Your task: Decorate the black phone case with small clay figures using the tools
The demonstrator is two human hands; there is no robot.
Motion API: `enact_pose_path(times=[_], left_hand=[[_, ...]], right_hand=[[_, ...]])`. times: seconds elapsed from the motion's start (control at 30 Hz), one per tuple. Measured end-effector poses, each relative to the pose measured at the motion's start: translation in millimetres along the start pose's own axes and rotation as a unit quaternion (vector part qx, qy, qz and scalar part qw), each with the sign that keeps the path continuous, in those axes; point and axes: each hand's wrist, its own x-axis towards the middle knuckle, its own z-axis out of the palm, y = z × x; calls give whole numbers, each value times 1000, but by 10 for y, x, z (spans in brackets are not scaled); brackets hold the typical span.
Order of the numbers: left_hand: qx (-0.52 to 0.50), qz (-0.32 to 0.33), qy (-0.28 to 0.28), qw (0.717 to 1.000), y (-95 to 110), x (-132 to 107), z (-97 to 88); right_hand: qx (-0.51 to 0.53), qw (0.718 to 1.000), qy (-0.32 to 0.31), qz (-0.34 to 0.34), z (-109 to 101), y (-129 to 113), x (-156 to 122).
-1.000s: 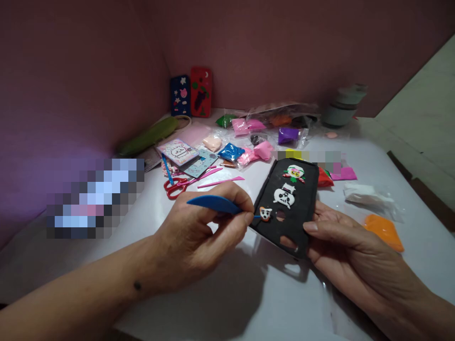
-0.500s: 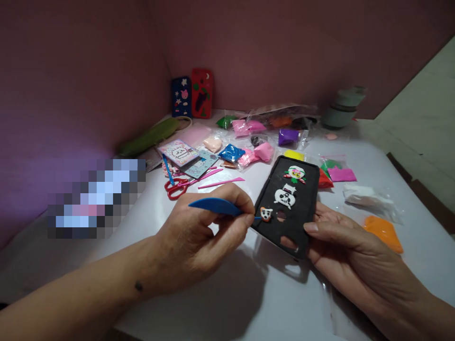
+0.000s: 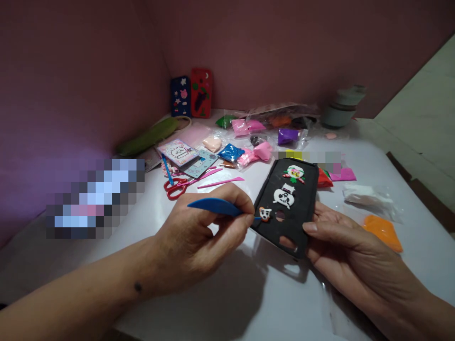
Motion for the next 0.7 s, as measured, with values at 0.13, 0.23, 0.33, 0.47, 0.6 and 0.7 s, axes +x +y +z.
enact_pose_path(times=[0.13, 0.23, 0.33, 0.47, 0.6, 0.7], left_hand=[[-4, -1, 5, 1000, -1, 0, 1], [-21, -3, 13, 1000, 7, -5, 8], [-50, -23, 28, 998, 20, -6, 1], [-100, -82, 100, 987, 5, 39, -45], [-154, -158, 98, 970, -79, 145, -46], [-295, -224, 21, 929, -173, 207, 33]], right_hand=[[-5, 1000, 3, -6, 4, 2, -11], [2, 1000, 2, -7, 9, -2, -13], [20, 1000, 4, -9, 20, -13, -11], [31, 999, 27, -6, 31, -34, -5], [39, 999, 17, -8, 34, -62, -3], [43, 999, -5, -11, 29, -79, -8]])
